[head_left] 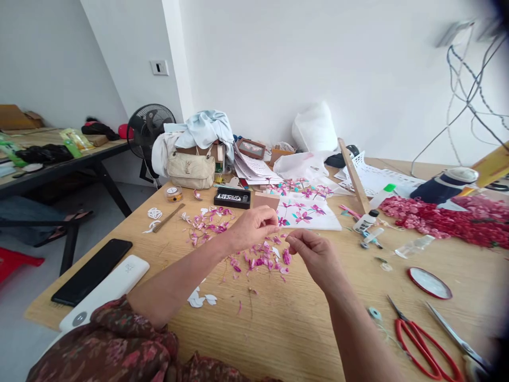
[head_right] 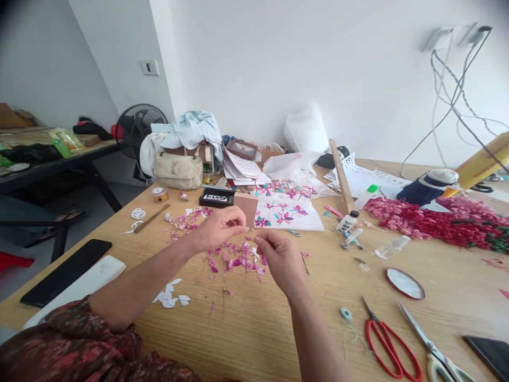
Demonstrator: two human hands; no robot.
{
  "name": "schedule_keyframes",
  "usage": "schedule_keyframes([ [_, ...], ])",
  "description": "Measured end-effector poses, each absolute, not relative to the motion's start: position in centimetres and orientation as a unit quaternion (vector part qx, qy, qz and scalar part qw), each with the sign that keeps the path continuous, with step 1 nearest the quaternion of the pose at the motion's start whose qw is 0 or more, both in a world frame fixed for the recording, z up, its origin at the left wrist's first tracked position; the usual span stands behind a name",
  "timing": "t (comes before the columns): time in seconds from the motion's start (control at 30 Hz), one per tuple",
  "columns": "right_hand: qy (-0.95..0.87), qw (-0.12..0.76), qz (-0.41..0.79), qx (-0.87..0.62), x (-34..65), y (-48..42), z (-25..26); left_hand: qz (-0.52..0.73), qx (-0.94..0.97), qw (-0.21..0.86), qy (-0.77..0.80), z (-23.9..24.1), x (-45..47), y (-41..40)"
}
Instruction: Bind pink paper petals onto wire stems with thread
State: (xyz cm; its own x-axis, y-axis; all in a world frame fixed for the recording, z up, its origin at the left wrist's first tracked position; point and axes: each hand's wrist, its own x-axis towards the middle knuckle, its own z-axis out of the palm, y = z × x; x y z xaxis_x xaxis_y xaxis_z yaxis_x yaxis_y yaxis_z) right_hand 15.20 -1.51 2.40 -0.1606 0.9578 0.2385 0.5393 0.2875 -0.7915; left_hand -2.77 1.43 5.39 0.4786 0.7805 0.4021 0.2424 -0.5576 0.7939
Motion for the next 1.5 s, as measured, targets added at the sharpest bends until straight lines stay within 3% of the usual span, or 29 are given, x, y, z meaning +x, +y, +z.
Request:
schedule_keyframes([
  [0.13, -0.724, 0.357, 0.269, -0.525, 15.2, -1.4, 2.7, 0.342, 0.795, 0.391, 0.312, 5.2, -3.0, 1.4],
  [0.3, -0.747, 0.333, 0.264, -0.511, 15.0, -1.5, 3.0, 0.357, 0.793, 0.37, 0.326, 5.1, -3.1, 1.7],
  [0.47, -0.756, 0.316, 0.249, -0.516, 14.8, -1.4, 3.2, 0.284, 0.844, 0.34, 0.303, 5.4, -3.4, 2.0],
  [0.77, -0.761, 0.327, 0.216, -0.517, 14.3, -1.5, 3.3, 0.33, 0.774, 0.42, 0.34, 5.1, -3.8, 2.3],
  [1.17, -0.774, 0.342, 0.117, -0.519, 13.8, -2.1, 2.1, 0.316, 0.82, 0.333, 0.342, 4.8, -5.6, 2.0],
  [1.3, -0.76, 0.357, 0.125, -0.528, 14.8, -2.1, 1.1, 0.208, 0.85, 0.311, 0.37, 4.7, -7.9, 2.3],
  [1.4, -0.752, 0.358, 0.134, -0.537, 15.8, -2.1, 0.0, 0.074, 0.89, 0.238, 0.382, 4.0, -9.8, 2.4],
  [1.5, -0.738, 0.373, 0.133, -0.546, 16.7, -2.1, -1.4, 0.026, 0.889, 0.195, 0.413, 2.9, -11.4, 2.2],
])
